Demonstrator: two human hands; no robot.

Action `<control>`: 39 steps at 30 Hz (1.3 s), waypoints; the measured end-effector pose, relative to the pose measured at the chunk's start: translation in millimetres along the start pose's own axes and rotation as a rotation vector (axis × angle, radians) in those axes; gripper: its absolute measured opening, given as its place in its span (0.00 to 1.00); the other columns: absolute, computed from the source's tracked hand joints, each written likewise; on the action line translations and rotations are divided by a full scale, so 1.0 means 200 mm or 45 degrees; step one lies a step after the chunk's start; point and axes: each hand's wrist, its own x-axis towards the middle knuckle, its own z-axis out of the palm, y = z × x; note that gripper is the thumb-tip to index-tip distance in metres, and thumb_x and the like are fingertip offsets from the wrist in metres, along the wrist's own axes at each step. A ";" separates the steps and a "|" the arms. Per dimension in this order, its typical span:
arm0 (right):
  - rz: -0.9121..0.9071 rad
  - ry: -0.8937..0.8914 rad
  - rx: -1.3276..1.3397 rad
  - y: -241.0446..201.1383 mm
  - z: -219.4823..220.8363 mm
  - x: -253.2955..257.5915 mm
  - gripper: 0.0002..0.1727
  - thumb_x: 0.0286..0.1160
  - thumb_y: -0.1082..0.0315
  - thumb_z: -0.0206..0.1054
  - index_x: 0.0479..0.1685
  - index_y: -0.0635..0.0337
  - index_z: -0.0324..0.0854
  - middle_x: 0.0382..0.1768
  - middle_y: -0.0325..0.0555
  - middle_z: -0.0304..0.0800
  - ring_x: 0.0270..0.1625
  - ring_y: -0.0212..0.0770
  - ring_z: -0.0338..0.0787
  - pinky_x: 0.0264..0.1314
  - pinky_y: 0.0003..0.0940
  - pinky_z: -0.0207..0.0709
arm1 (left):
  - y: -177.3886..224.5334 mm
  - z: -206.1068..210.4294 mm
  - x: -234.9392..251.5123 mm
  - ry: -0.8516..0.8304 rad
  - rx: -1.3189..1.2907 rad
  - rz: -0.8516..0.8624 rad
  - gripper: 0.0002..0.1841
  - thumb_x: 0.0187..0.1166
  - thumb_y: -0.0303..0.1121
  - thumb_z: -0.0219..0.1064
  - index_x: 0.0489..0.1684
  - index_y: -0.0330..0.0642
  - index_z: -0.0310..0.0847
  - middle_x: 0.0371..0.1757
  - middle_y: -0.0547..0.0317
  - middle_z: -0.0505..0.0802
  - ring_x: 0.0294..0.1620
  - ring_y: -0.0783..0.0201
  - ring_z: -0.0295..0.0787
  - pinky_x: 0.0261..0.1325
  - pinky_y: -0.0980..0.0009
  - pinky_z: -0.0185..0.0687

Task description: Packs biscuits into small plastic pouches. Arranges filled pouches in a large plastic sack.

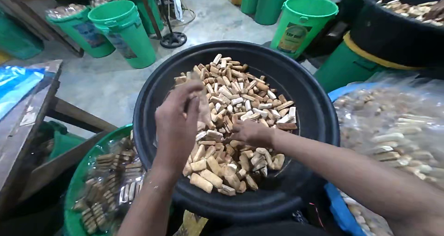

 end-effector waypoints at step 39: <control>0.224 1.361 0.437 -0.23 -0.37 -0.32 0.24 0.74 0.67 0.72 0.71 0.61 0.83 0.51 0.54 0.94 0.44 0.43 0.93 0.49 0.40 0.87 | -0.27 0.37 0.18 -0.235 -0.943 -0.364 0.18 0.90 0.43 0.51 0.67 0.42 0.74 0.54 0.69 0.88 0.51 0.77 0.86 0.56 0.73 0.85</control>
